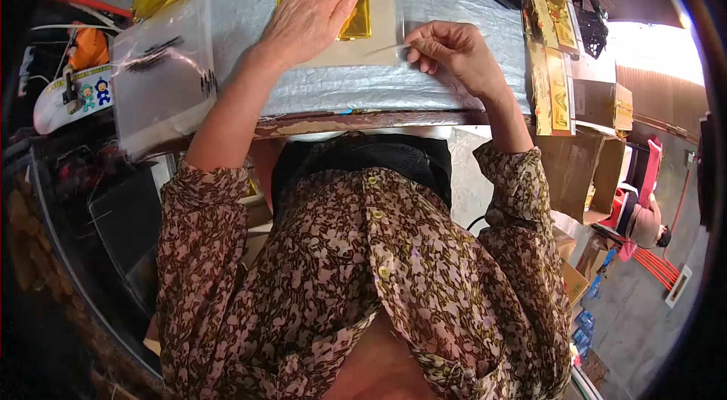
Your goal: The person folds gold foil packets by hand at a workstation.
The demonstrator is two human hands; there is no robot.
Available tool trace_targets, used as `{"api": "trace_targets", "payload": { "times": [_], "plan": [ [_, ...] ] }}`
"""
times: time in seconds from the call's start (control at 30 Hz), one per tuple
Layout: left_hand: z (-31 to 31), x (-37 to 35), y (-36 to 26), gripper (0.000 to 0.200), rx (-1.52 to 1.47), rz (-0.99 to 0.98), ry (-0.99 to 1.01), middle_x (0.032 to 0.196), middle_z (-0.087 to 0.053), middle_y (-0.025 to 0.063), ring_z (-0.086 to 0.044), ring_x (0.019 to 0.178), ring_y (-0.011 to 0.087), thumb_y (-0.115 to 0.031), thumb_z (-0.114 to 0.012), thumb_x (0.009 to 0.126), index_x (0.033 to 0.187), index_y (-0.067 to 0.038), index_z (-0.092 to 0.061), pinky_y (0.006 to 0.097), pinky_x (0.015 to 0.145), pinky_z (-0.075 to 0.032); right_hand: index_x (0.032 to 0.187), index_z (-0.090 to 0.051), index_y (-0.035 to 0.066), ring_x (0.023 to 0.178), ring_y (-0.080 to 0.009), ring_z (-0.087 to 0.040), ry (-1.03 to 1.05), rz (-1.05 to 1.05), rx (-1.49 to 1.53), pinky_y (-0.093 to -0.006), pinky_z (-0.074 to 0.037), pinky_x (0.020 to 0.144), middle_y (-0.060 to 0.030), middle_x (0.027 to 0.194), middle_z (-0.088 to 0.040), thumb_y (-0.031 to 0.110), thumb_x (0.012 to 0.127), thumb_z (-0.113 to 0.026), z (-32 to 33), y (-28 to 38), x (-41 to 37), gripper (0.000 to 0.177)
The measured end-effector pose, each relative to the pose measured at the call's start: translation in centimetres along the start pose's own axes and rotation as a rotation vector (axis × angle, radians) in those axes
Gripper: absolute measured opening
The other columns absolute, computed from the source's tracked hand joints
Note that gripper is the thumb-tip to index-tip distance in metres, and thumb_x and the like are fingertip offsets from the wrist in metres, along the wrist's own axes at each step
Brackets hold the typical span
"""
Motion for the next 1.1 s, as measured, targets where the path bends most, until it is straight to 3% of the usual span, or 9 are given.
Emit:
{"api": "trace_targets", "payload": {
  "times": [0.13,0.23,0.33,0.6,0.7,0.8,0.9,1.0,1.1],
  "plan": [
    [-0.7,0.0,0.5,0.052,0.01,0.004,0.038,0.169,-0.033,0.0074,-0.029,0.156,0.0283,-0.039,-0.034,0.113,0.161,-0.019,-0.04,0.0503,0.127,-0.019,0.113,-0.073,0.001,0.073,-0.0102,-0.066,-0.032,0.077,0.041,-0.025,-0.056,0.07,-0.0073,0.09,-0.076,0.011,0.104,-0.064,0.1,0.4,-0.1,0.017],
    [-0.6,-0.1,0.5,0.052,0.057,0.005,0.033,0.169,-0.033,0.0073,-0.029,0.156,0.0284,-0.039,-0.035,0.113,0.161,-0.019,-0.039,0.0499,0.127,-0.019,0.113,-0.073,0.0,0.08,-0.0138,-0.072,-0.351,0.164,0.129,-0.0281,-0.06,0.075,-0.0099,0.094,-0.077,0.011,0.103,-0.066,3.0,0.4,-0.2,0.016],
    [-0.2,0.1,0.2,0.054,0.026,-0.015,0.005,0.166,-0.037,0.011,-0.032,0.153,0.03,-0.042,-0.036,0.112,0.156,-0.013,-0.045,0.0507,0.125,-0.023,0.111,-0.072,-0.005,0.088,-0.0194,-0.075,-0.483,0.154,0.209,-0.0302,-0.062,0.08,-0.0144,0.099,-0.077,0.009,0.102,-0.066,4.1,-0.1,0.3,0.017],
    [-0.2,0.0,0.1,0.055,0.042,0.033,0.035,0.168,-0.035,0.007,-0.029,0.156,0.0282,-0.046,-0.038,0.112,0.16,-0.019,-0.041,0.0496,0.127,-0.019,0.11,-0.071,-0.005,0.083,-0.0193,-0.075,-0.45,0.074,0.119,-0.0305,-0.063,0.079,-0.0152,0.098,-0.076,0.009,0.103,-0.066,2.8,-0.9,1.0,0.017],
    [-0.1,0.1,0.0,0.057,0.034,0.006,0.008,0.165,-0.038,0.012,-0.033,0.153,0.03,-0.045,-0.035,0.112,0.155,-0.01,-0.046,0.0514,0.125,-0.023,0.11,-0.071,-0.005,0.081,-0.0185,-0.074,-0.353,0.022,0.162,-0.0299,-0.063,0.077,-0.0145,0.096,-0.077,0.009,0.102,-0.066,2.2,-1.1,0.6,0.017],
    [-0.3,0.0,0.0,0.056,0.052,-0.003,-0.009,0.164,-0.039,0.0119,-0.033,0.153,0.0295,-0.044,-0.035,0.112,0.155,-0.011,-0.047,0.0514,0.125,-0.023,0.11,-0.072,-0.005,0.079,-0.0168,-0.074,-0.128,-0.07,0.272,-0.0282,-0.062,0.074,-0.0133,0.094,-0.077,0.01,0.102,-0.067,0.6,-1.5,0.2,0.017],
    [-0.6,-0.1,0.3,0.054,0.04,0.023,0.03,0.168,-0.034,0.006,-0.029,0.156,0.0275,-0.046,-0.035,0.113,0.161,-0.021,-0.04,0.0496,0.128,-0.019,0.11,-0.072,-0.003,0.076,-0.0151,-0.072,-0.057,-0.104,0.183,-0.0261,-0.06,0.071,-0.0112,0.092,-0.077,0.01,0.102,-0.068,-0.8,-0.7,0.0,0.017],
    [-0.8,-0.1,0.6,0.054,0.056,-0.019,0.02,0.168,-0.034,0.0059,-0.029,0.156,0.0273,-0.044,-0.035,0.113,0.161,-0.021,-0.04,0.0495,0.128,-0.019,0.106,-0.074,-0.002,0.074,-0.0108,-0.069,-0.005,-0.094,0.06,-0.0244,-0.057,0.07,-0.0067,0.09,-0.076,0.01,0.101,-0.07,-1.8,-0.3,-0.1,0.014],
    [-0.4,-0.1,0.3,0.053,0.026,-0.023,0.022,0.168,-0.034,0.0059,-0.029,0.156,0.0271,-0.044,-0.034,0.113,0.161,-0.021,-0.04,0.0497,0.128,-0.019,0.101,-0.076,0.0,0.074,-0.0075,-0.065,-0.121,-0.013,-0.313,-0.0237,-0.055,0.07,-0.0026,0.087,-0.074,0.01,0.1,-0.071,-2.1,0.7,-0.6,0.012]
  ]
}}
Point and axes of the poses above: each hand's wrist, its own x-axis towards the middle knuckle, its own z-axis out of the back of the hand, y = z × x, the point moved 6 cm from there along x, towards the middle knuckle
